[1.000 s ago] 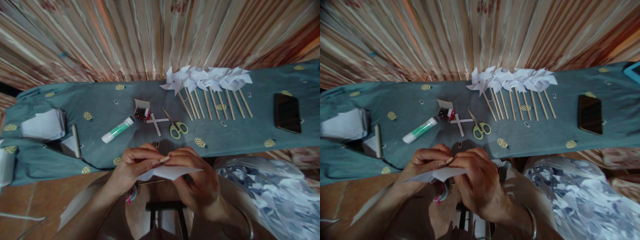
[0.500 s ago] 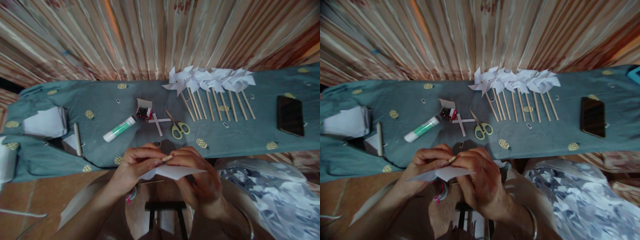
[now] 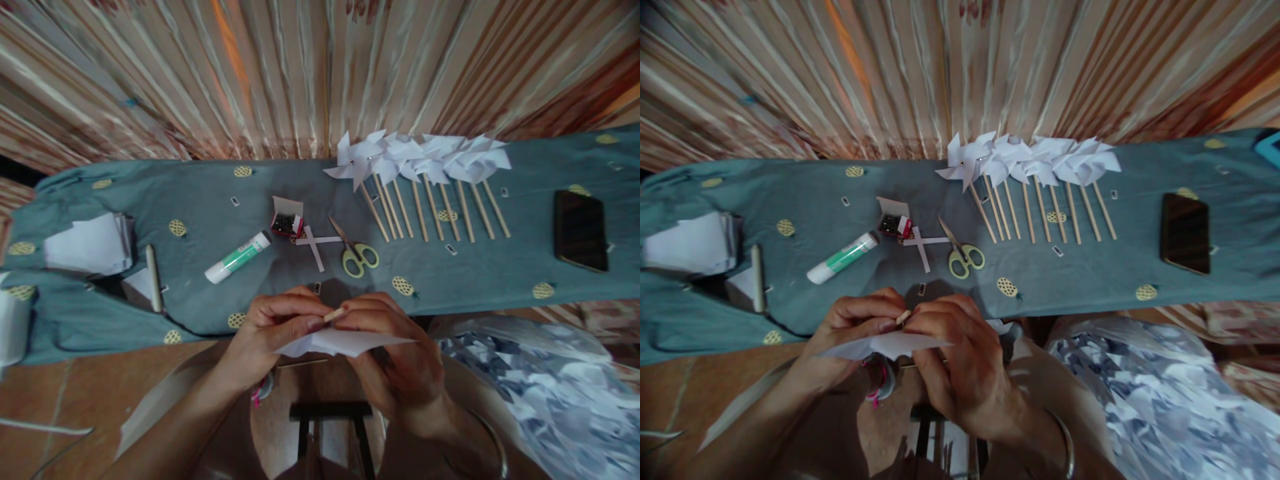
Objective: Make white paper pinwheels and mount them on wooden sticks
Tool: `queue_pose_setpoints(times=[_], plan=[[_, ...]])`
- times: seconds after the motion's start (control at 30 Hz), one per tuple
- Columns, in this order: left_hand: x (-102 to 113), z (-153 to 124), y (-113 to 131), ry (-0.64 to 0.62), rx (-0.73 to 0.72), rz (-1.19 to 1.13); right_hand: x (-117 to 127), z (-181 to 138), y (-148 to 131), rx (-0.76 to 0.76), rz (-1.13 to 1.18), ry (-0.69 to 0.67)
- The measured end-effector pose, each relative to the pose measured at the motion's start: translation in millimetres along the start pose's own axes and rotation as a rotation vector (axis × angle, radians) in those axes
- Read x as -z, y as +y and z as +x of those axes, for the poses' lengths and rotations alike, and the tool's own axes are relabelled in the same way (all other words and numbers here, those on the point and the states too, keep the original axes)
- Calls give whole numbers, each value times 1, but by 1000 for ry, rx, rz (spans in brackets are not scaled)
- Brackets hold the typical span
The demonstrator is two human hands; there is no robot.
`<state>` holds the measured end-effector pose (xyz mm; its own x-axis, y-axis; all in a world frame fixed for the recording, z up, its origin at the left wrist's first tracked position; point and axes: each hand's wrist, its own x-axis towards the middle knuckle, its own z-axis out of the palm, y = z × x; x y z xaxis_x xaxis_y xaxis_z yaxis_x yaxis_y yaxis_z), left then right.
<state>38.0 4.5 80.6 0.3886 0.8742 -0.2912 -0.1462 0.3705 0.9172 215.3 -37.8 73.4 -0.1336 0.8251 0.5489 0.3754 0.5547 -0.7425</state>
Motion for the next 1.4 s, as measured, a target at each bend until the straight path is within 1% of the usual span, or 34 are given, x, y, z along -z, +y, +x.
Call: queue_pose_setpoints(times=[0.13,0.57,0.9,1.13,1.4], plan=[[0,0,1,-12,-4,8,0,0,0,29,6,9],[3,0,-3,-61,-42,-1,1,-2,0,16,18,-9],[1,1,1,-55,-36,26,3,-1,0,25,16,-24],[1,1,1,-64,-29,32,2,0,-1,-2,25,-24],[0,0,1,-41,-63,55,3,0,-3,-13,26,-22]])
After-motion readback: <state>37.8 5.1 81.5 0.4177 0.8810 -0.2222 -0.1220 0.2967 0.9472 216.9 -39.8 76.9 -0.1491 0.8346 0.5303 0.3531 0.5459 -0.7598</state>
